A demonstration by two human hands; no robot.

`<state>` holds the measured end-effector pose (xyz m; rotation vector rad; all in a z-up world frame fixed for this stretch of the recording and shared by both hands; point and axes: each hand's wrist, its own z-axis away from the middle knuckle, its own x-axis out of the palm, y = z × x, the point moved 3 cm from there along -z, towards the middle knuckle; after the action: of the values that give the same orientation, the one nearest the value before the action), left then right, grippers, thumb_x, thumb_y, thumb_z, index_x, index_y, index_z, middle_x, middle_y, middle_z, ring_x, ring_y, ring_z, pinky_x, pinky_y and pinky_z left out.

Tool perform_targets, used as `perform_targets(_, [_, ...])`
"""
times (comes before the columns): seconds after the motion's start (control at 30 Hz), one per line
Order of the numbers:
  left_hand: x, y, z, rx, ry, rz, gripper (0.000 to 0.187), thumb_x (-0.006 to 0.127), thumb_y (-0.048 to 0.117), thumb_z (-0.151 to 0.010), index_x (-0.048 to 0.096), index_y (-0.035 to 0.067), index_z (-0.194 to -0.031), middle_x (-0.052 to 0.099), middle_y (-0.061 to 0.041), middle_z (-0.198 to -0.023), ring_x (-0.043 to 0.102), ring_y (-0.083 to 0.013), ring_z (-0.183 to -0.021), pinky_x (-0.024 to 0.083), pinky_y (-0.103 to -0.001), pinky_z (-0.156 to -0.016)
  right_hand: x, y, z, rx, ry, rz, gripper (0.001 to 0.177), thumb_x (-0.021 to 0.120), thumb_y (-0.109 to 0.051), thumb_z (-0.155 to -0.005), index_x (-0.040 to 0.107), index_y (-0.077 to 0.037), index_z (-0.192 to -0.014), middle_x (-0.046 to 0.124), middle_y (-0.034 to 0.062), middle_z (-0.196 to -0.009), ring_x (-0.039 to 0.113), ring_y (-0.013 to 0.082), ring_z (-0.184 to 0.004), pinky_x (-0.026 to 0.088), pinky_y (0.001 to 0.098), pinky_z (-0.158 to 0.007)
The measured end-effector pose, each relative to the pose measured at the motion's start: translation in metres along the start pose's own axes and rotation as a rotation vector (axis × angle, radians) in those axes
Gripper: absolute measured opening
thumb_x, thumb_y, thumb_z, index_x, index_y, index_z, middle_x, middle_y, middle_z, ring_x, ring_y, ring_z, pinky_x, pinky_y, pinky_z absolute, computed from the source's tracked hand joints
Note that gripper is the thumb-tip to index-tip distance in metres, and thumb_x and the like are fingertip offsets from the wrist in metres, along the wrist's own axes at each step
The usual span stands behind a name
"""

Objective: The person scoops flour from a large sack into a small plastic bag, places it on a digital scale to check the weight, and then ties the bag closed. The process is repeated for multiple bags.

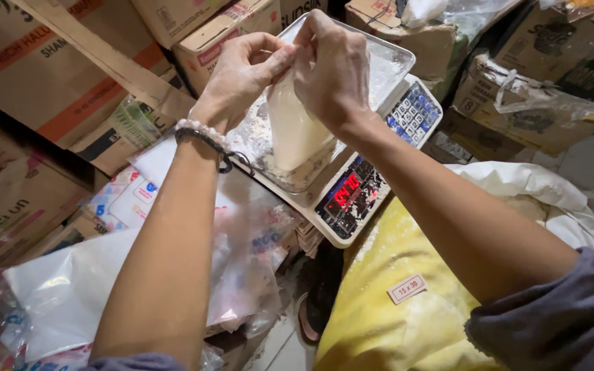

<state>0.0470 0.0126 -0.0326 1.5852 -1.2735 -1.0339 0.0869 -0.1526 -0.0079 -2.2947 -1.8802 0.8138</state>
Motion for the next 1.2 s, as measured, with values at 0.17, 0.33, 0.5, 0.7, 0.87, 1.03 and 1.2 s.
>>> perform_targets(0.17, [0.005, 0.004, 0.007, 0.019, 0.046, -0.105, 0.023, 0.072, 0.020, -0.100, 0.066, 0.002, -0.112, 0.076, -0.007, -0.096, 0.067, -0.0075, -0.084, 0.055, -0.023, -0.075, -0.002, 0.000, 0.002, -0.149, 0.036, -0.004, 0.012, 0.071, 0.001, -0.091, 0.061, -0.001, -0.084, 0.067, 0.0158, -0.072, 0.070, 0.0272, -0.063, 0.052, 0.0391, -0.054])
perform_targets(0.33, [0.007, -0.001, 0.009, 0.045, 0.061, -0.023, 0.023, 0.069, 0.020, -0.101, 0.066, 0.002, -0.114, 0.076, -0.006, -0.101, 0.070, -0.0085, -0.090, 0.059, -0.023, -0.081, -0.003, 0.005, 0.000, -0.116, 0.041, -0.033, 0.016, 0.075, 0.000, -0.090, 0.062, -0.003, -0.082, 0.069, 0.0112, -0.070, 0.072, 0.0196, -0.062, 0.054, 0.0329, -0.054])
perform_targets(0.5, [0.002, -0.018, 0.000, -0.088, 0.093, 0.225, 0.022, 0.067, 0.019, -0.100, 0.065, 0.001, -0.114, 0.074, -0.003, -0.097, 0.070, -0.0095, -0.087, 0.060, -0.024, -0.082, -0.010, 0.004, 0.001, -0.138, -0.015, -0.113, 0.020, 0.081, -0.002, -0.088, 0.061, -0.003, -0.087, 0.070, 0.0073, -0.072, 0.070, 0.0148, -0.063, 0.054, 0.0296, -0.055])
perform_targets(0.7, [-0.003, -0.022, -0.017, -0.100, -0.155, 0.408, 0.022, 0.066, 0.013, -0.103, 0.073, -0.005, -0.114, 0.072, -0.004, -0.094, 0.062, -0.0081, -0.078, 0.052, -0.022, -0.072, -0.018, 0.002, -0.001, -0.115, -0.139, -0.187, 0.017, 0.076, -0.002, -0.094, 0.062, 0.001, -0.104, 0.067, 0.0071, -0.075, 0.068, 0.0164, -0.066, 0.053, 0.0312, -0.056])
perform_targets(0.87, [0.009, -0.023, -0.021, -0.042, 0.163, 0.275, 0.017, 0.066, 0.010, -0.101, 0.075, -0.004, -0.101, 0.068, -0.002, -0.078, 0.057, -0.0074, -0.064, 0.048, -0.022, -0.059, -0.018, 0.002, 0.003, -0.282, -0.159, -0.089, 0.010, 0.069, 0.003, -0.096, 0.070, -0.004, -0.103, 0.068, 0.0119, -0.091, 0.067, 0.0207, -0.078, 0.055, 0.0363, -0.066])
perform_targets(1.03, [0.025, -0.011, -0.015, 0.069, 0.399, 0.171, 0.020, 0.066, 0.011, -0.100, 0.074, -0.002, -0.086, 0.065, 0.002, -0.070, 0.052, -0.0049, -0.058, 0.041, -0.022, -0.051, -0.019, 0.011, 0.012, -0.307, -0.186, -0.144, 0.009, 0.068, 0.003, -0.093, 0.068, -0.004, -0.100, 0.070, 0.0109, -0.095, 0.071, 0.0203, -0.084, 0.061, 0.0334, -0.071])
perform_targets(1.2, [0.045, 0.011, 0.000, 0.224, 0.593, -0.208, 0.031, 0.062, 0.018, -0.105, 0.070, 0.003, -0.079, 0.065, 0.002, -0.066, 0.057, -0.0052, -0.060, 0.046, -0.023, -0.056, -0.004, 0.019, 0.011, -0.063, -0.128, -0.205, 0.014, 0.077, -0.008, -0.096, 0.063, -0.007, -0.099, 0.073, 0.0044, -0.091, 0.074, 0.0166, -0.081, 0.065, 0.0356, -0.079])
